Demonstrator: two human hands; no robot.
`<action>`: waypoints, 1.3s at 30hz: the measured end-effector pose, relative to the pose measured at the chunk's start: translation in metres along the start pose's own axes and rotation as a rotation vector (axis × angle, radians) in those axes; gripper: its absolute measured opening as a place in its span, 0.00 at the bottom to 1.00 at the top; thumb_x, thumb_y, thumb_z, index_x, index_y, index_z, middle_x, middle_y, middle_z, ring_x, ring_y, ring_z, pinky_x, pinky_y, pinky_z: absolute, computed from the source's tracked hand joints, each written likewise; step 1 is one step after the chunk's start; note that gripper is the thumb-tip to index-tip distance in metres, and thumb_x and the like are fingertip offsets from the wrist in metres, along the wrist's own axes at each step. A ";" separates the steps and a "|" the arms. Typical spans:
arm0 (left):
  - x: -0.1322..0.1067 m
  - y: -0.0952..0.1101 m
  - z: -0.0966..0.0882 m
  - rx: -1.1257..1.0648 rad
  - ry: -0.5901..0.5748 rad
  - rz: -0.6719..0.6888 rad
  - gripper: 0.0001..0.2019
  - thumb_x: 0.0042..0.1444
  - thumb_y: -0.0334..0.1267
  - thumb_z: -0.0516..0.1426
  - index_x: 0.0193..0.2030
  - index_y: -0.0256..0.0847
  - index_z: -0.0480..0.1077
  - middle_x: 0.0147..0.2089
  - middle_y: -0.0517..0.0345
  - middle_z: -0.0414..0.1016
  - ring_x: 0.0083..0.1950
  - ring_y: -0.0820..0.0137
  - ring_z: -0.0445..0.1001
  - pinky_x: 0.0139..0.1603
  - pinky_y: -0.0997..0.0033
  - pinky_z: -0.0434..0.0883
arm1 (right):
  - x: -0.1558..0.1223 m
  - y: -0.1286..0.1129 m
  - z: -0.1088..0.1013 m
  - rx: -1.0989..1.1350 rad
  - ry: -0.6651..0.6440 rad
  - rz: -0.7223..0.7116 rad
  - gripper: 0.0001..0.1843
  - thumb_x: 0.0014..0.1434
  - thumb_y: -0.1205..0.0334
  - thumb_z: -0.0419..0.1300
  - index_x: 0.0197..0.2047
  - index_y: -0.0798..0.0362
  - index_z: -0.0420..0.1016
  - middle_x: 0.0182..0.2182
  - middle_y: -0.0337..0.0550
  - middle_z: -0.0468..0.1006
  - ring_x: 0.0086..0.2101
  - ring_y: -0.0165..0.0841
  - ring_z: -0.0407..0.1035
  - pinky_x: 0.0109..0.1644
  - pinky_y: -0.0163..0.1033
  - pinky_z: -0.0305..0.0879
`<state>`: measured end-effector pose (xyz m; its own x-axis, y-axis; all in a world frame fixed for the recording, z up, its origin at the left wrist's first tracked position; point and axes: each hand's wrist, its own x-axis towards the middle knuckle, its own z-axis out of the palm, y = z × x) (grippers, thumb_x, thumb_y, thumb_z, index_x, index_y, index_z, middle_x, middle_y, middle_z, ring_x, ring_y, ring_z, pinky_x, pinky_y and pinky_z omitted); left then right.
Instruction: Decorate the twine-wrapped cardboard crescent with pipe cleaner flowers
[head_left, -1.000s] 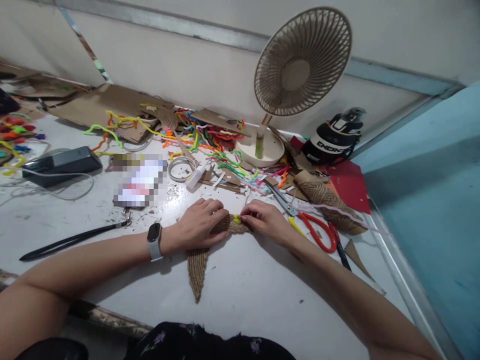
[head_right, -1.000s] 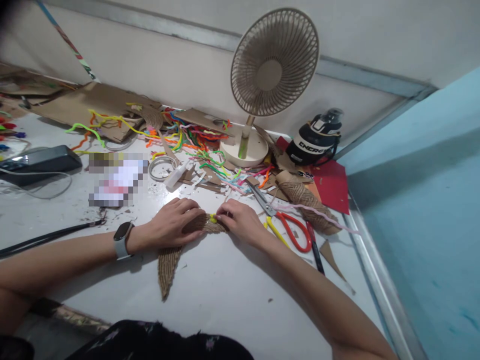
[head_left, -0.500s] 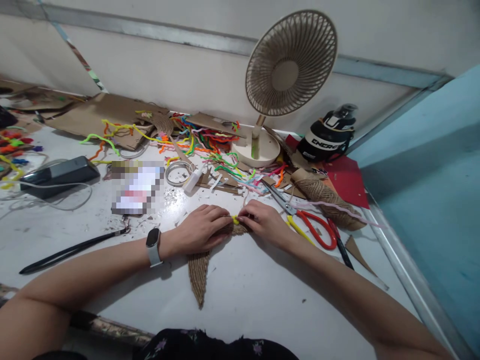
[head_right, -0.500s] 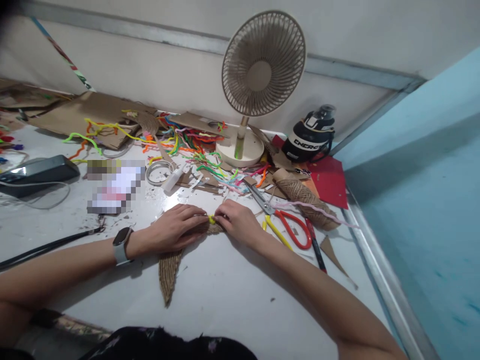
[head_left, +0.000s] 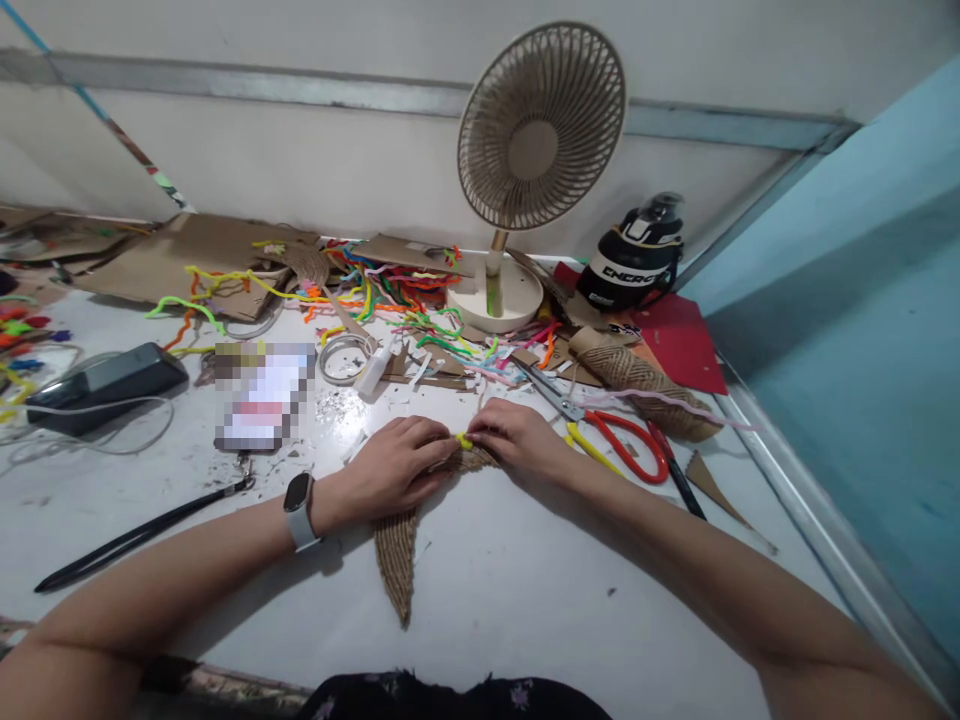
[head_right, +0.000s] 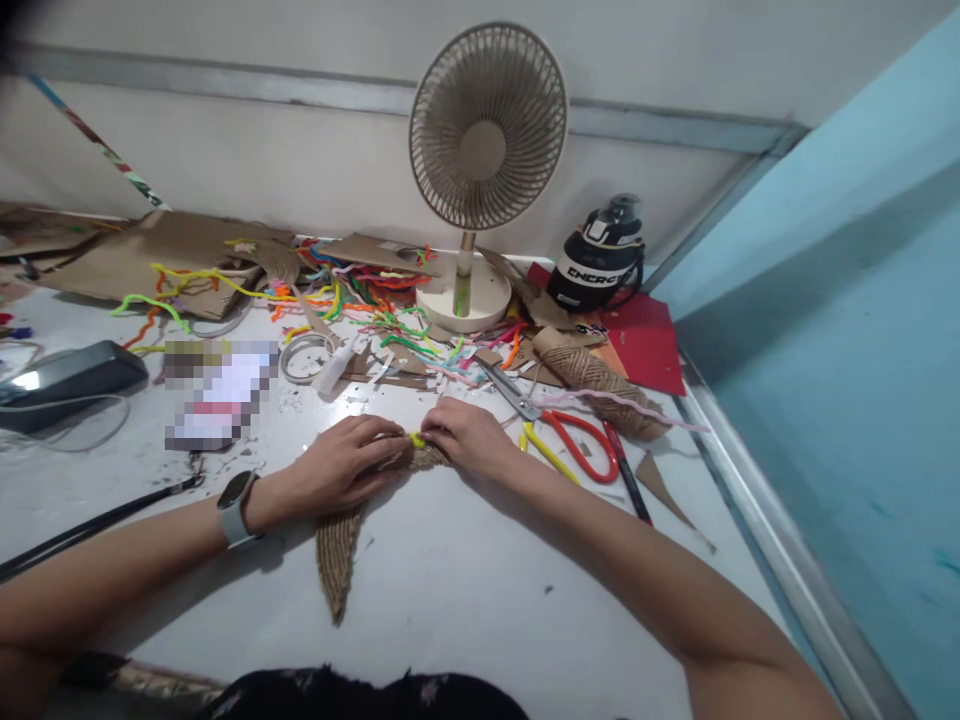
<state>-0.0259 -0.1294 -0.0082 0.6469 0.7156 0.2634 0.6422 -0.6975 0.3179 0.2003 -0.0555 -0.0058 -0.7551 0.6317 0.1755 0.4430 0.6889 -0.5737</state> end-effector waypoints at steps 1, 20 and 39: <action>0.000 0.000 0.000 0.004 -0.005 -0.001 0.16 0.64 0.42 0.50 0.55 0.41 0.65 0.52 0.48 0.70 0.52 0.62 0.68 0.52 0.60 0.68 | 0.000 0.001 0.000 -0.006 -0.004 -0.006 0.05 0.60 0.67 0.58 0.36 0.54 0.77 0.32 0.43 0.74 0.35 0.32 0.69 0.39 0.35 0.63; 0.001 0.001 -0.001 -0.022 -0.011 -0.033 0.17 0.62 0.42 0.51 0.57 0.40 0.63 0.52 0.48 0.69 0.52 0.62 0.68 0.53 0.59 0.68 | -0.002 -0.007 -0.011 -0.162 -0.118 -0.181 0.12 0.61 0.65 0.55 0.42 0.52 0.79 0.34 0.46 0.74 0.35 0.33 0.68 0.38 0.36 0.63; 0.000 0.000 0.000 -0.001 0.004 -0.009 0.18 0.62 0.42 0.51 0.58 0.41 0.62 0.53 0.48 0.69 0.52 0.62 0.67 0.53 0.59 0.67 | -0.004 -0.009 -0.024 -0.118 -0.008 -0.183 0.14 0.58 0.65 0.56 0.45 0.55 0.77 0.36 0.49 0.76 0.36 0.35 0.69 0.41 0.40 0.65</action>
<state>-0.0259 -0.1298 -0.0078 0.6393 0.7220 0.2646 0.6476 -0.6910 0.3211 0.2113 -0.0559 0.0179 -0.8316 0.4899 0.2617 0.3516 0.8290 -0.4350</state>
